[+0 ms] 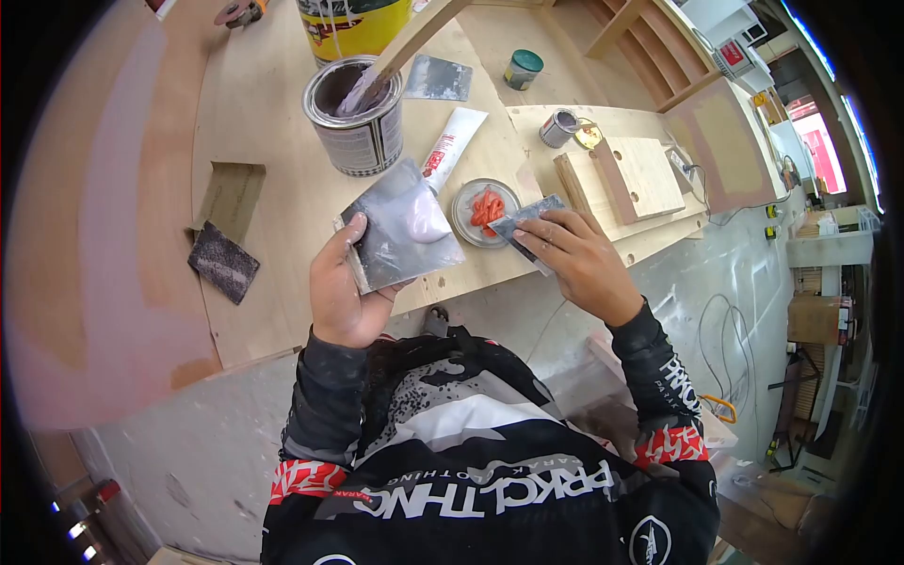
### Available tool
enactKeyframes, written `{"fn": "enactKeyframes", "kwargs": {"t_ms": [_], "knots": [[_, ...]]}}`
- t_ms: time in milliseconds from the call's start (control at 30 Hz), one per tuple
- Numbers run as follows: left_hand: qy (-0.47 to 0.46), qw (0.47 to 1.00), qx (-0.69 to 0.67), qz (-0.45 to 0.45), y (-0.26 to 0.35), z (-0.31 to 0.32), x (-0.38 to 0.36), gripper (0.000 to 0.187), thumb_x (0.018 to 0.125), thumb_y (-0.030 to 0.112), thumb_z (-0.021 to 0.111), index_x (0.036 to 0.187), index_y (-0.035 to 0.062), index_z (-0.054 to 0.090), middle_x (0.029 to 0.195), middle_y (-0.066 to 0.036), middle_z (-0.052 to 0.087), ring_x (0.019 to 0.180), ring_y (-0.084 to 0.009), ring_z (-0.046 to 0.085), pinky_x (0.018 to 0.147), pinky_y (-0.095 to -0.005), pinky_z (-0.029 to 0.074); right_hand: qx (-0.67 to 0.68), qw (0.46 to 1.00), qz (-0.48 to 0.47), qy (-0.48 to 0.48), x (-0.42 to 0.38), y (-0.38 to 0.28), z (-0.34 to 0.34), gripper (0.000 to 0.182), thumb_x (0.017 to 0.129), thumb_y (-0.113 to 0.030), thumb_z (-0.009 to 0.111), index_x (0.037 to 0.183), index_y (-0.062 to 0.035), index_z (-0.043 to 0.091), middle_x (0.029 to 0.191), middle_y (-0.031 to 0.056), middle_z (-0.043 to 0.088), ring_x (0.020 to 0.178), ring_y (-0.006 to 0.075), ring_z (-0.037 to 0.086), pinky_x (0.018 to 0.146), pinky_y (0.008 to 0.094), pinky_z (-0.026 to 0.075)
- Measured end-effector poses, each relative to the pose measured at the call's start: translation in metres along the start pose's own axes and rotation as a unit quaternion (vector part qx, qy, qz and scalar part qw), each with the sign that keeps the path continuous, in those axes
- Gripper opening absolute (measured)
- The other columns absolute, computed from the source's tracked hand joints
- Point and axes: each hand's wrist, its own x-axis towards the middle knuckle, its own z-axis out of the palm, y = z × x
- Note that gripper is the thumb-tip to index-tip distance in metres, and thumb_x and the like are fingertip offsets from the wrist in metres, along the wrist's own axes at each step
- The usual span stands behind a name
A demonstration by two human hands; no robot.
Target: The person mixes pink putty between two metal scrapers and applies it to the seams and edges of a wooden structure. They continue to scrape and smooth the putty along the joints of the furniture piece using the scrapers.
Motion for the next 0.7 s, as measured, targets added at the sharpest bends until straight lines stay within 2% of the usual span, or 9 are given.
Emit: {"fn": "enactKeyframes", "kwargs": {"t_ms": [67, 133, 300, 367, 400, 500, 567, 600, 700], "knots": [[0.008, 1.0, 0.002, -0.006, -0.003, -0.004, 0.001, 0.032, 0.096, 0.023, 0.054, 0.122, 0.0058, 0.054, 0.114, -0.011, 0.066, 0.102, -0.0262, 0.067, 0.088, -0.0437, 0.056, -0.005, 1.0, -0.004, -0.008, 0.001, 0.001, 0.004, 0.046, 0.073, 0.002, 0.061, 0.118, -0.0072, 0.065, 0.123, 0.0049, 0.062, 0.116, 0.0272, 0.054, 0.101, 0.0409, 0.041], [0.025, 1.0, 0.009, -0.007, -0.005, -0.01, 0.001, 0.039, 0.095, 0.026, 0.053, 0.128, 0.0052, 0.05, 0.119, -0.012, 0.063, 0.106, -0.0297, 0.065, 0.088, -0.0489, 0.054, -0.003, 1.0, -0.009, -0.012, 0.001, 0.003, 0.0, 0.05, 0.071, 0.005, 0.06, 0.119, -0.0071, 0.064, 0.123, 0.0053, 0.062, 0.115, 0.0289, 0.054, 0.1, 0.0411, 0.043], [0.016, 1.0, 0.019, -0.015, -0.008, -0.018, -0.001, 0.039, 0.095, 0.028, 0.053, 0.127, 0.0057, 0.05, 0.118, -0.012, 0.064, 0.105, -0.0291, 0.066, 0.086, -0.0474, 0.055, 0.045, 0.999, 0.015, -0.007, 0.004, -0.002, -0.033, 0.053, 0.067, 0.01, 0.058, 0.117, -0.0052, 0.065, 0.12, 0.0076, 0.065, 0.113, 0.0317, 0.056, 0.099, 0.0415, 0.045], [0.016, 0.999, 0.023, -0.018, -0.01, -0.014, -0.002, 0.039, 0.095, 0.028, 0.053, 0.127, 0.0057, 0.05, 0.117, -0.012, 0.064, 0.105, -0.0289, 0.066, 0.084, -0.0472, 0.055, 0.076, 0.995, 0.026, 0.062, 0.004, -0.013, -0.043, 0.052, 0.068, 0.012, 0.057, 0.115, -0.0044, 0.066, 0.119, 0.0096, 0.066, 0.112, 0.0329, 0.057, 0.096, 0.0413, 0.046], [0.006, 0.999, 0.023, -0.032, -0.011, -0.013, -0.003, 0.038, 0.095, 0.027, 0.053, 0.127, 0.006, 0.051, 0.117, -0.012, 0.064, 0.104, -0.0285, 0.066, 0.086, -0.0466, 0.055, 0.072, 0.995, 0.029, 0.065, 0.004, -0.019, -0.045, 0.052, 0.068, 0.012, 0.057, 0.115, -0.0044, 0.066, 0.119, 0.0096, 0.066, 0.112, 0.0329, 0.057, 0.096, 0.0413, 0.046], [-0.027, 0.997, 0.034, -0.071, -0.017, -0.008, -0.006, 0.036, 0.096, 0.024, 0.052, 0.127, 0.0051, 0.051, 0.116, -0.012, 0.064, 0.103, -0.0279, 0.066, 0.088, -0.0458, 0.055, 0.09, 0.988, 0.004, 0.123, 0.005, -0.048, -0.045, 0.057, 0.068, 0.009, 0.056, 0.12, -0.0105, 0.067, 0.119, 0.0057, 0.066, 0.111, 0.031, 0.057, 0.096, 0.0411, 0.046], [-0.053, 0.993, 0.044, -0.097, -0.021, -0.007, -0.008, 0.036, 0.096, 0.023, 0.051, 0.127, 0.004, 0.051, 0.116, -0.012, 0.064, 0.103, -0.0277, 0.066, 0.087, -0.0455, 0.055, 0.078, 0.99, -0.019, 0.116, 0.004, -0.069, -0.044, 0.052, 0.069, 0.005, 0.062, 0.117, -0.0117, 0.068, 0.12, 0.0039, 0.065, 0.11, 0.0288, 0.057, 0.094, 0.0405, 0.046], [-0.064, 0.99, 0.081, -0.093, -0.022, -0.007, -0.008, 0.034, 0.097, 0.02, 0.05, 0.126, 0.0028, 0.052, 0.114, -0.013, 0.064, 0.1, -0.0268, 0.067, 0.085, -0.0448, 0.057, 0.035, 0.997, -0.038, 0.06, 0.001, -0.074, -0.046, 0.049, 0.068, 0.0, 0.066, 0.115, -0.0128, 0.068, 0.12, 0.0022, 0.065, 0.11, 0.0266, 0.057, 0.093, 0.0398, 0.046], [-0.092, 0.98, 0.142, -0.105, -0.015, -0.005, -0.019, 0.031, 0.097, 0.015, 0.049, 0.124, 0.0005, 0.053, 0.111, -0.013, 0.065, 0.096, -0.0249, 0.069, 0.081, -0.0423, 0.059, -0.004, 0.999, -0.014, 0.045, -0.013, -0.091, -0.06, 0.047, 0.069, -0.001, 0.065, 0.114, -0.0134, 0.068, 0.119, 0.0016, 0.065, 0.11, 0.0255, 0.057, 0.093, 0.039, 0.045]]}}
